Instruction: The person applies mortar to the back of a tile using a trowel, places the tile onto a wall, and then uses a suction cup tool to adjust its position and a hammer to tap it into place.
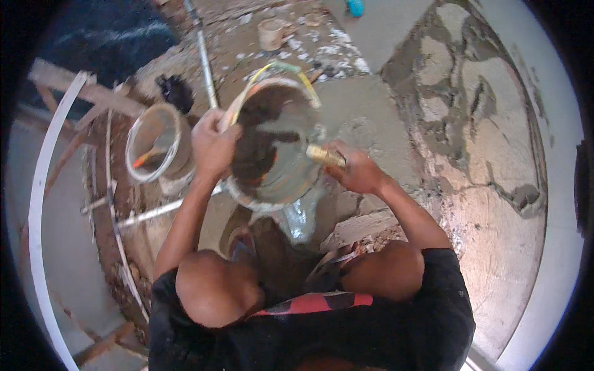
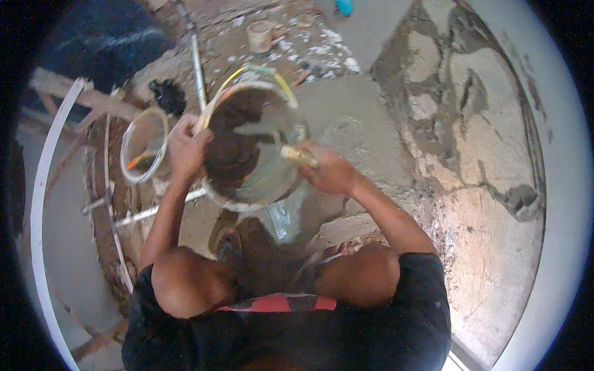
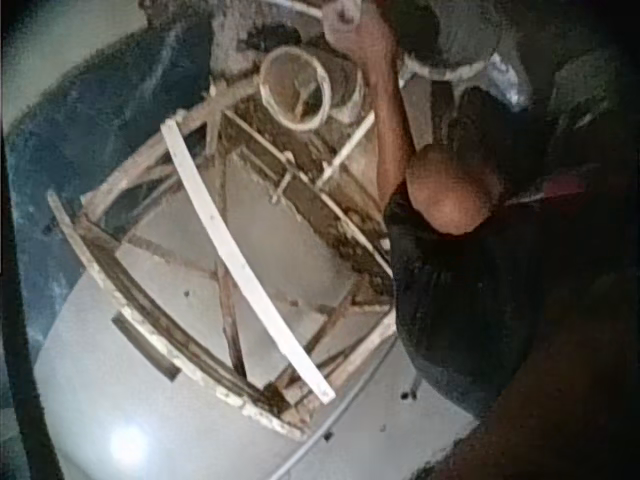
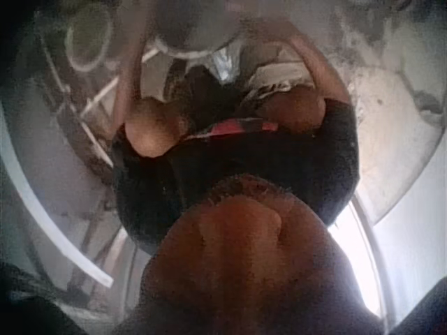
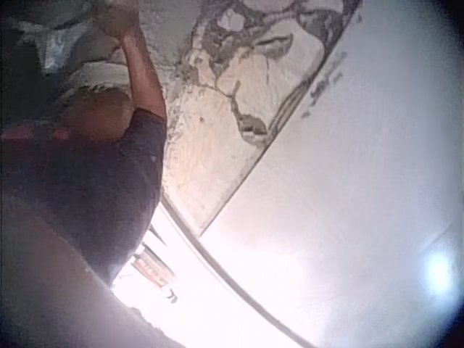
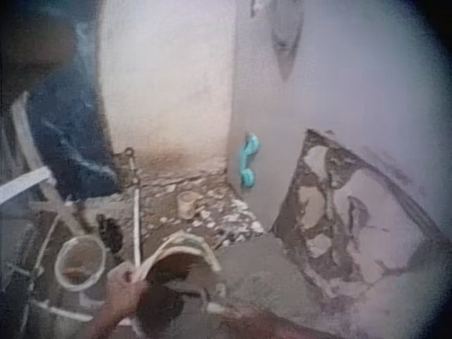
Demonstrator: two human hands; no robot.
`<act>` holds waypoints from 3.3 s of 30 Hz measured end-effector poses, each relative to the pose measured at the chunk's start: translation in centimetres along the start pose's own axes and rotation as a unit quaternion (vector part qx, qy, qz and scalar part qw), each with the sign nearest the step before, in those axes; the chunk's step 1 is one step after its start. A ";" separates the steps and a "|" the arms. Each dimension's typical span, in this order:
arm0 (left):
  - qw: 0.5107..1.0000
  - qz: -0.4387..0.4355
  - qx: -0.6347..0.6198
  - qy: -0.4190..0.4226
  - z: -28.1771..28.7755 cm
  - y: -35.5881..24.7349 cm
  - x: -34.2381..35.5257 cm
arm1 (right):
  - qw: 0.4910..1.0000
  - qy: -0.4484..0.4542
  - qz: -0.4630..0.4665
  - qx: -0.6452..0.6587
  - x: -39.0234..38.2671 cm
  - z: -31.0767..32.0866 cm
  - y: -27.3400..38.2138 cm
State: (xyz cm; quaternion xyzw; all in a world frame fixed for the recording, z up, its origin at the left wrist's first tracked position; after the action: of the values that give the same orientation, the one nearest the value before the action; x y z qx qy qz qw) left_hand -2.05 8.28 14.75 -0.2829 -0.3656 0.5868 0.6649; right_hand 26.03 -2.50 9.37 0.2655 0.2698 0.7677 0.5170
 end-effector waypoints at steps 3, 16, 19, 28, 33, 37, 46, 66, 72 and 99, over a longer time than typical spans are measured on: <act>0.995 0.031 -0.086 0.031 -0.1 0.1 -0.1 | 0.998 -0.020 -0.008 -0.061 2.9 -2.4 0.6; 0.999 -0.023 -0.048 0.011 1.0 1.5 0.6 | 0.972 0.063 -0.021 -0.227 6.3 0.3 6.2; 0.998 -0.029 -0.048 0.009 0.6 0.7 1.0 | 0.959 0.063 -0.002 -0.278 7.0 0.9 6.7; 0.991 -0.099 -0.026 -0.091 1.6 -0.2 0.3 | 0.953 0.093 0.029 -0.286 3.0 -6.3 -0.6; 0.993 -0.076 -0.019 -0.090 2.4 1.1 -0.2 | 0.969 0.180 -0.164 -0.034 5.0 -0.5 5.7; 0.991 -0.077 -0.042 -0.103 2.8 1.2 0.3 | 0.950 0.145 -0.276 -0.002 4.4 2.1 3.3; 0.988 -0.088 -0.036 -0.124 2.6 1.7 0.1 | 0.947 0.201 -0.249 0.007 7.0 -1.4 6.7; 0.982 -0.116 -0.058 -0.140 5.0 1.7 0.0 | 0.989 0.086 -0.046 -0.109 7.0 0.1 6.2; 0.977 -0.137 -0.050 -0.153 6.0 1.0 1.3 | 0.931 0.038 -0.087 -0.354 6.5 6.6 5.1; 0.976 -0.127 -0.093 -0.151 3.9 0.4 2.4 | 0.996 -0.036 -0.079 -0.002 4.8 -2.7 1.2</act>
State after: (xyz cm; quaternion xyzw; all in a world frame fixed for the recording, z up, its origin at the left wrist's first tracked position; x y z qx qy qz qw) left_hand -5.35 10.49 17.02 -0.2030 -0.5473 0.4971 0.6420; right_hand 21.83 1.26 8.87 0.2701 0.2699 0.7151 0.5855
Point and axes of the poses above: each hand's wrist, its own x-axis towards the middle knuckle, its own z-axis out of the back of the hand, y = z × x, the point moved 4 cm from there along x, towards the middle knuckle, and after that the axes turned 2 degrees about y, right-handed, at the moved point
